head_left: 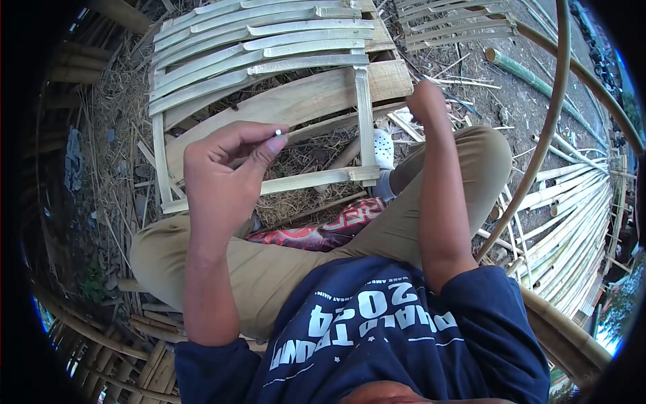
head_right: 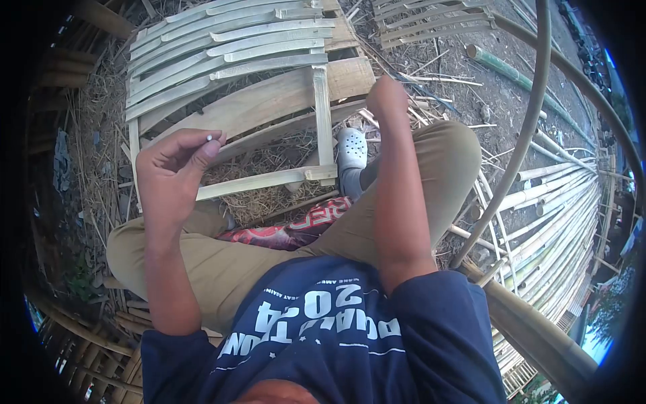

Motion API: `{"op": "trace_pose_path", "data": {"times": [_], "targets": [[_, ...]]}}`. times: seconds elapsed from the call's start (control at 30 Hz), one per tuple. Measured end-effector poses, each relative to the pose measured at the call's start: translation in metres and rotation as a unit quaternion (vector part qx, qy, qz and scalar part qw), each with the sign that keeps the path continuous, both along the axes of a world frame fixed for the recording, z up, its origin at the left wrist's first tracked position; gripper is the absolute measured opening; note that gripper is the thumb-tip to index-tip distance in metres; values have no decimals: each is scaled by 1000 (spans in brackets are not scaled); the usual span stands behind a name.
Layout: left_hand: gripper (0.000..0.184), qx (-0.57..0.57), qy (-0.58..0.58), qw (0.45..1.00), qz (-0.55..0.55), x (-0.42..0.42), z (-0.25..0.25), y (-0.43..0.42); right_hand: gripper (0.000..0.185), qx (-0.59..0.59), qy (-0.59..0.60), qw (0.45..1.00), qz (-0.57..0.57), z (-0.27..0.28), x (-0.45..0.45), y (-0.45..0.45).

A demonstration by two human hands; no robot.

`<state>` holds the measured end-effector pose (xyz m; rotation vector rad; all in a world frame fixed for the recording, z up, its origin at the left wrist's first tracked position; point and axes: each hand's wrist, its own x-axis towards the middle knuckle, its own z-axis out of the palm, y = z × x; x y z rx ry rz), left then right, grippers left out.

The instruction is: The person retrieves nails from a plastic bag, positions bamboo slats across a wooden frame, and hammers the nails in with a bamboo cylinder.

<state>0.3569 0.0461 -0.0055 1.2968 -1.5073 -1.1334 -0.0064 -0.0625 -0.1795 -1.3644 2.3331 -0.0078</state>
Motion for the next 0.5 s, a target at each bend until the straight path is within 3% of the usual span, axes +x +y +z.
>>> {"op": "trace_pose_path", "data": {"times": [0.07,0.13,0.17,0.2,0.27,0.3,0.4,0.43,0.5], "targets": [[16,-26,-7,1000,-13,7,0,0,22,93,54,978,178,-29,-18,-9],[13,-28,-35,999,-8,12,-5,6,24,135,1,940,314,-25,-41,-14],[13,-8,-9,1000,-4,13,-9,8,26,155,-170,961,157,-17,-52,-4],[13,5,18,1000,-3,13,-14,6,28,146,-313,938,-24,4,-52,8],[13,13,44,999,-3,17,-19,4,25,197,-243,950,13,37,-57,26],[14,12,42,999,-2,20,-21,6,24,279,-127,924,227,34,-58,25],[14,47,35,998,-3,27,-29,16,34,452,30,870,194,-51,-44,35],[14,56,36,998,-2,27,-31,16,36,409,-74,898,143,-87,-38,47],[12,67,50,996,-1,27,-35,18,42,317,-294,901,18,-141,-24,72]]}}
